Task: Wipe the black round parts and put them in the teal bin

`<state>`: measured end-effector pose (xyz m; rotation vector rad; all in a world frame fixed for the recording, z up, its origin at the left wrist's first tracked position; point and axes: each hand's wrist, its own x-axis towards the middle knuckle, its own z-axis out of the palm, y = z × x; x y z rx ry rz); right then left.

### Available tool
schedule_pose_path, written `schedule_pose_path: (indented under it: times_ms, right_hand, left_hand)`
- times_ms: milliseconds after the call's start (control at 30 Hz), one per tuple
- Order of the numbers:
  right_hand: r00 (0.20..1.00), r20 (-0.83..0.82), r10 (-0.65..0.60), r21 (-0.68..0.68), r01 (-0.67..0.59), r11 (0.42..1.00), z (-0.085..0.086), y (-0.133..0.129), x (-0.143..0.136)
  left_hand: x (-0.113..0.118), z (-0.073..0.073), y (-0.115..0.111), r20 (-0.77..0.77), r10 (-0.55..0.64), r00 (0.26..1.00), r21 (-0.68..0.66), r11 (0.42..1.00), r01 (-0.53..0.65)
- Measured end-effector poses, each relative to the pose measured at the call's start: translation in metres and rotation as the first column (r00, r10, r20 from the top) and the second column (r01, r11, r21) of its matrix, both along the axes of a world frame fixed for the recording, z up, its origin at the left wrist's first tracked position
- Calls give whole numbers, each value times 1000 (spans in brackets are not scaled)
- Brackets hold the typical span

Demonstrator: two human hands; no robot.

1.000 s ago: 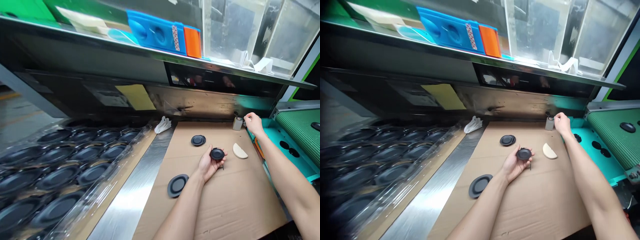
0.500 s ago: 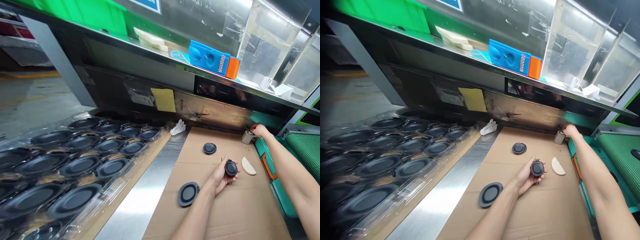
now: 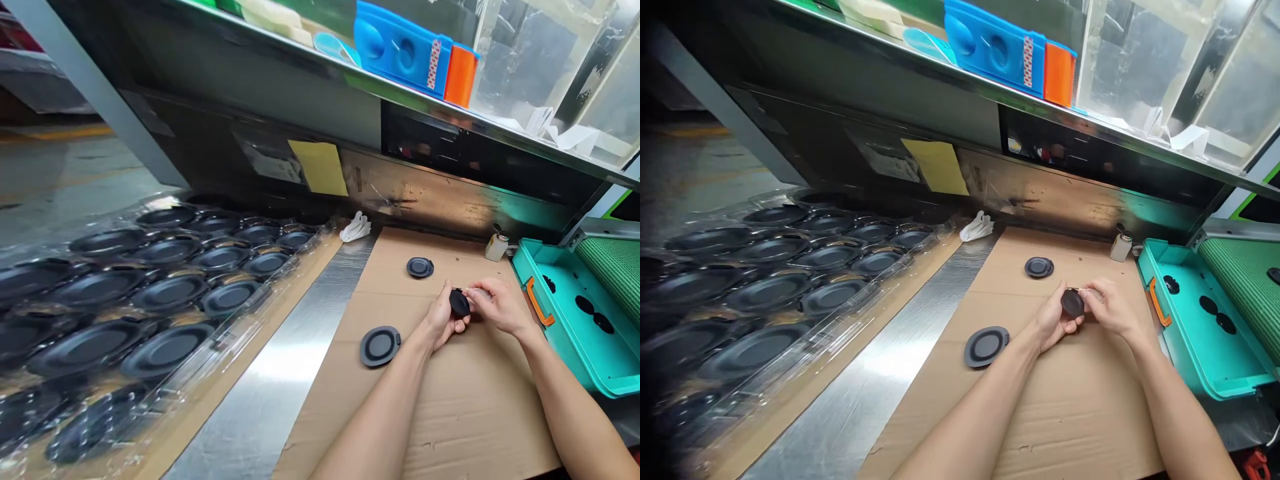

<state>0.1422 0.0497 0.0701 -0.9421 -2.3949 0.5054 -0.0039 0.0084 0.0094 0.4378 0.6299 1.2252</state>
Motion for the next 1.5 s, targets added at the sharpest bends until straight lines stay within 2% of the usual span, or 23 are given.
schedule_pose_path:
  times_ms: [133, 267, 367, 500, 667, 900, 1033, 1200, 1367, 1500]
  right_hand:
    - [1000, 5, 25, 34, -25, 999, -24, -6, 8]
    - [998, 51, -34, 91, 29, 995, -31, -1, 10]
    - [988, 138, -75, 137, 56, 989, -32, -2, 9]
    - [966, 232, -113, 203, 66, 977, -34, -6, 9]
    - [966, 228, -119, 257, 58, 965, -40, -4, 8]
    - [953, 271, -137, 287, 56, 956, -45, -6, 5]
    - [960, 249, -127, 277, 55, 959, -45, -5, 2]
    - [960, 252, -126, 256, 59, 965, -46, -6, 4]
    - [967, 229, -111, 256, 50, 965, -48, -7, 7]
    - [968, 229, -107, 233, 52, 971, -47, -6, 8]
  left_hand:
    - [7, -2, 0, -136, 21, 991, 32, 999, -17]
    - [12, -5, -1, -346, 34, 938, 23, 999, -28]
    - [13, -8, -2, -425, 33, 905, 36, 999, -20]
    - [14, -11, -1, -460, 45, 887, 56, 998, -21]
    - [16, -7, -3, -483, 60, 874, 39, 998, -47]
    - [20, -10, -4, -412, 103, 905, 9, 994, -109]
    - [22, -13, -3, -476, 137, 869, 39, 990, -135]
    - [21, -11, -6, -467, 157, 870, 56, 987, -148]
    - [20, -10, -9, -594, 109, 797, 81, 994, -75]
    - [20, -11, -8, -560, 140, 817, 71, 990, -121]
